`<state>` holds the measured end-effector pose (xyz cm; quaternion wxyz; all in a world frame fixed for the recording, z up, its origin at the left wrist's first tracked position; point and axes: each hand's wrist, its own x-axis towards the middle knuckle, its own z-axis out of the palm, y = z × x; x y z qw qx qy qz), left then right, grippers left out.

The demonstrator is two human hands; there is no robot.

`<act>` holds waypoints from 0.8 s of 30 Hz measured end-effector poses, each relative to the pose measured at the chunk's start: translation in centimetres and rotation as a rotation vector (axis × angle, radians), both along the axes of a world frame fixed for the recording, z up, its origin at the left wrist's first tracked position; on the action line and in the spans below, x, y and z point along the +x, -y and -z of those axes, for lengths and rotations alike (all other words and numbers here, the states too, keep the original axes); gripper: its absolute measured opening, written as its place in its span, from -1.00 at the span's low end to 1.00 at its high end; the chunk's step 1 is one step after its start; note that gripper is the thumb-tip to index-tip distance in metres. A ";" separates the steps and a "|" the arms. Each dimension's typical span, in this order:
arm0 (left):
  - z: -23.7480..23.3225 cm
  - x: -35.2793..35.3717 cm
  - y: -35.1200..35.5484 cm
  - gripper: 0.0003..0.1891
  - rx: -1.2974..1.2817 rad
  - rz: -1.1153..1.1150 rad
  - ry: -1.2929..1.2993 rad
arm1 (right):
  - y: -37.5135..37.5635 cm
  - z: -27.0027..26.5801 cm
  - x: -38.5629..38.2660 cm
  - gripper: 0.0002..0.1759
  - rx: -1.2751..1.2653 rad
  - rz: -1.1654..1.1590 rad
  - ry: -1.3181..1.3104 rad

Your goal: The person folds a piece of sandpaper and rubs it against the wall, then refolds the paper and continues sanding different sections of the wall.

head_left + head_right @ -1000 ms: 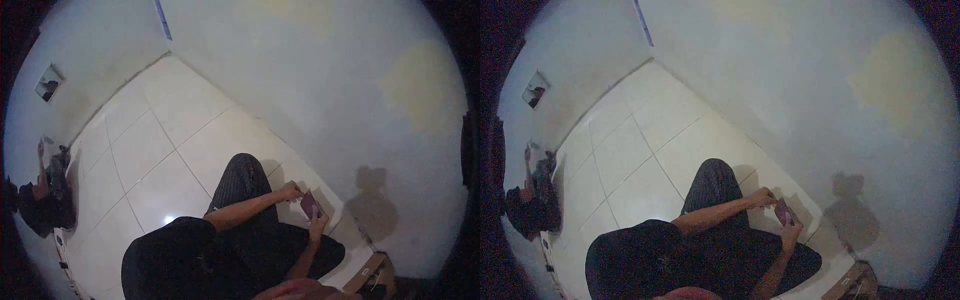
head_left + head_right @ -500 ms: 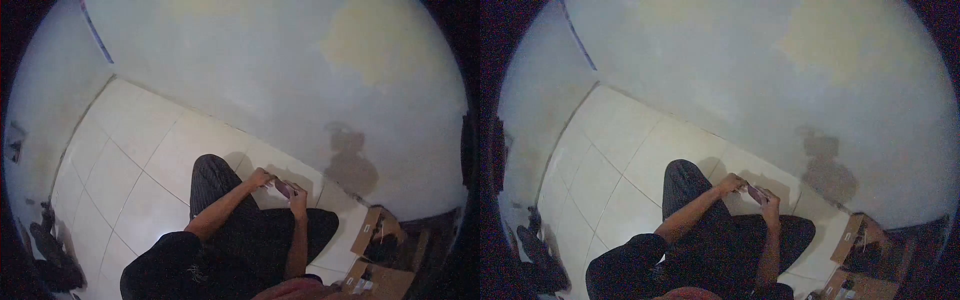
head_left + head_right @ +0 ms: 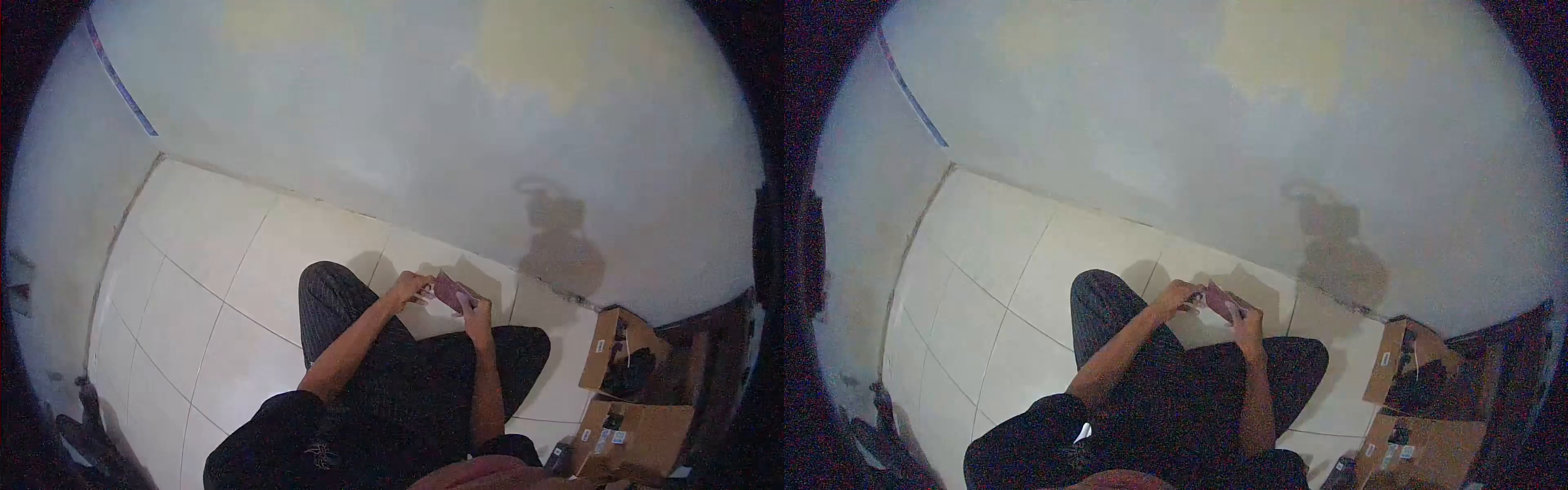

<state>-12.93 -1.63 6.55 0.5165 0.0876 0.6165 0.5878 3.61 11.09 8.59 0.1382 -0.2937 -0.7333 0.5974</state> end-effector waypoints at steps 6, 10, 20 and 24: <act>1.7 -0.5 0.2 -0.56 0.084 0.040 -0.027 | 0.2 1.1 -0.5 -0.65 0.125 -0.043 -0.153; 0.8 -0.5 0.1 -0.60 0.044 0.021 0.039 | 0.6 -0.7 -0.7 -0.64 0.172 -0.026 -0.123; 0.9 -1.1 0.6 -0.69 0.227 -0.001 0.071 | 1.2 -0.8 -1.2 -0.62 0.081 0.078 -0.153; 1.5 -1.7 0.5 -0.70 0.227 -0.034 0.203 | 1.0 -0.1 -1.6 -0.65 0.110 0.017 -0.133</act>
